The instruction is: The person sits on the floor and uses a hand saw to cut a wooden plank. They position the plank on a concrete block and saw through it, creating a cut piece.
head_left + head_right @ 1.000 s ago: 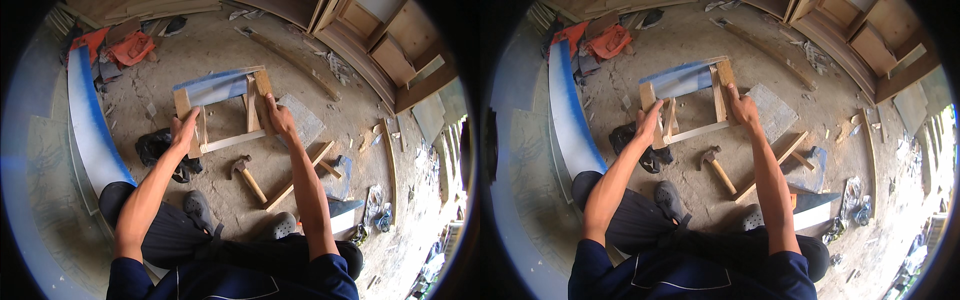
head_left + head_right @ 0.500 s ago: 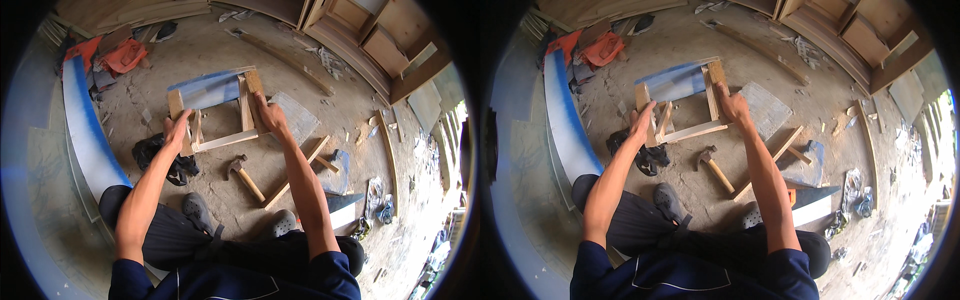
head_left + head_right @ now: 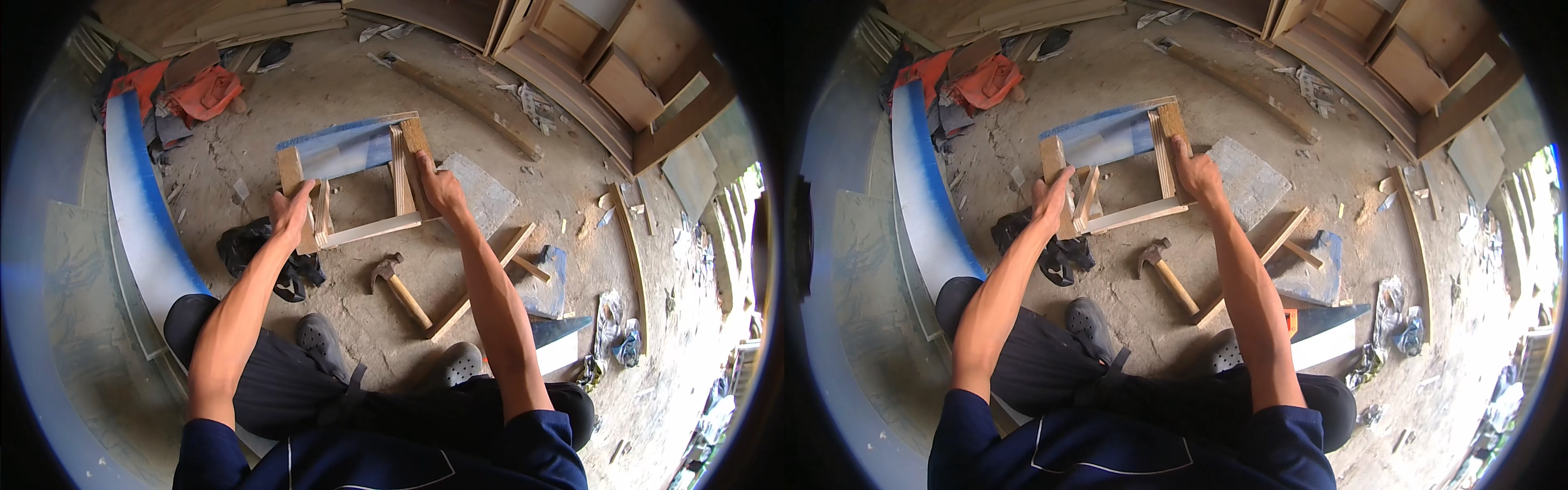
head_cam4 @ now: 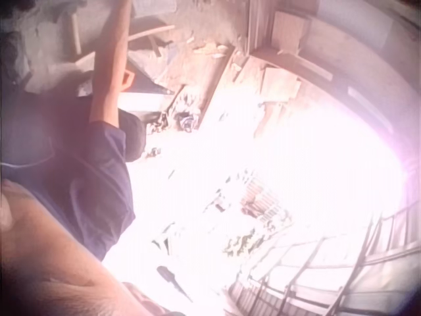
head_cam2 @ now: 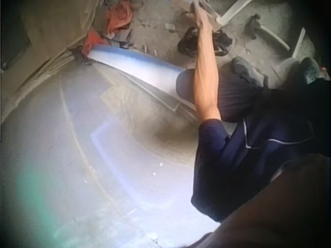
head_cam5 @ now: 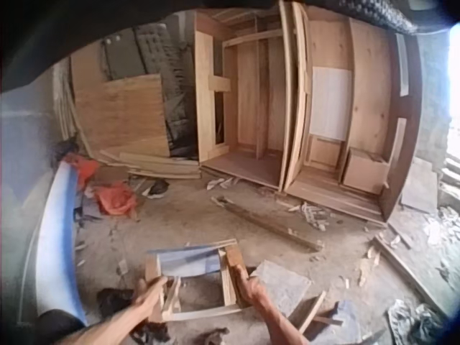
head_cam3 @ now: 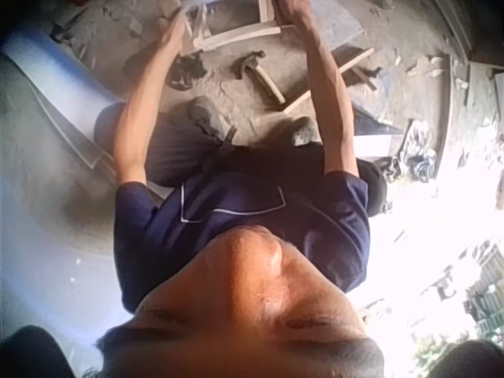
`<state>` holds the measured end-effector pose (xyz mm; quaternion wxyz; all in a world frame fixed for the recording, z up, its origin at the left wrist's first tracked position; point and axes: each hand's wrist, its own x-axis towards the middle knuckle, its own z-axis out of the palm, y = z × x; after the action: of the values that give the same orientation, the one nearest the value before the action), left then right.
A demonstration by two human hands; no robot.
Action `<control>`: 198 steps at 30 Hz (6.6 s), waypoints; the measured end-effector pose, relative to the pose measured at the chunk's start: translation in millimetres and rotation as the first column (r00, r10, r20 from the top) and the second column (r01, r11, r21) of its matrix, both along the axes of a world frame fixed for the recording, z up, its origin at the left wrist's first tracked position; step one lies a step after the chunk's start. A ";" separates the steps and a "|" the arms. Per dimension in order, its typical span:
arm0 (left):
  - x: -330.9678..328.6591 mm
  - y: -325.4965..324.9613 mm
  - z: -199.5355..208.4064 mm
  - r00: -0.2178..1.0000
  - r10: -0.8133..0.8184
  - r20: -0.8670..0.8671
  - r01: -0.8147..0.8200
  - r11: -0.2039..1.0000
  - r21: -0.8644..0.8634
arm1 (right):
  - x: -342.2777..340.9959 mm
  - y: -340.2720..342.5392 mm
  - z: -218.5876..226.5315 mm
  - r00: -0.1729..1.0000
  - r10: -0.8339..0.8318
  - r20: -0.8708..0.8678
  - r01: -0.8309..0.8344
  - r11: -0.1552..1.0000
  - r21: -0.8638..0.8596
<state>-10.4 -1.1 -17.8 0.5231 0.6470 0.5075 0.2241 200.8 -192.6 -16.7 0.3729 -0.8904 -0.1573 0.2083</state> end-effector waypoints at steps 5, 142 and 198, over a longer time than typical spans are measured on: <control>-0.6 2.1 -7.7 1.000 0.024 0.015 -0.024 1.000 -0.018 | -4.9 -4.9 5.1 0.999 0.037 -0.009 -0.036 0.999 0.023; 0.7 26.8 -23.8 0.965 0.150 0.214 -0.131 0.986 -0.100 | 48.3 76.6 -10.7 0.990 0.140 -0.008 -0.140 0.990 0.007; 20.4 85.5 -15.8 0.950 0.076 -0.303 0.149 0.742 0.653 | -149.0 73.4 -10.7 0.599 0.674 0.432 -0.714 0.694 -0.092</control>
<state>10.1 84.3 -33.6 0.1742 0.8280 0.4557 0.2764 51.8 -119.3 -27.4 0.2573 -0.7637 -0.5786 0.1258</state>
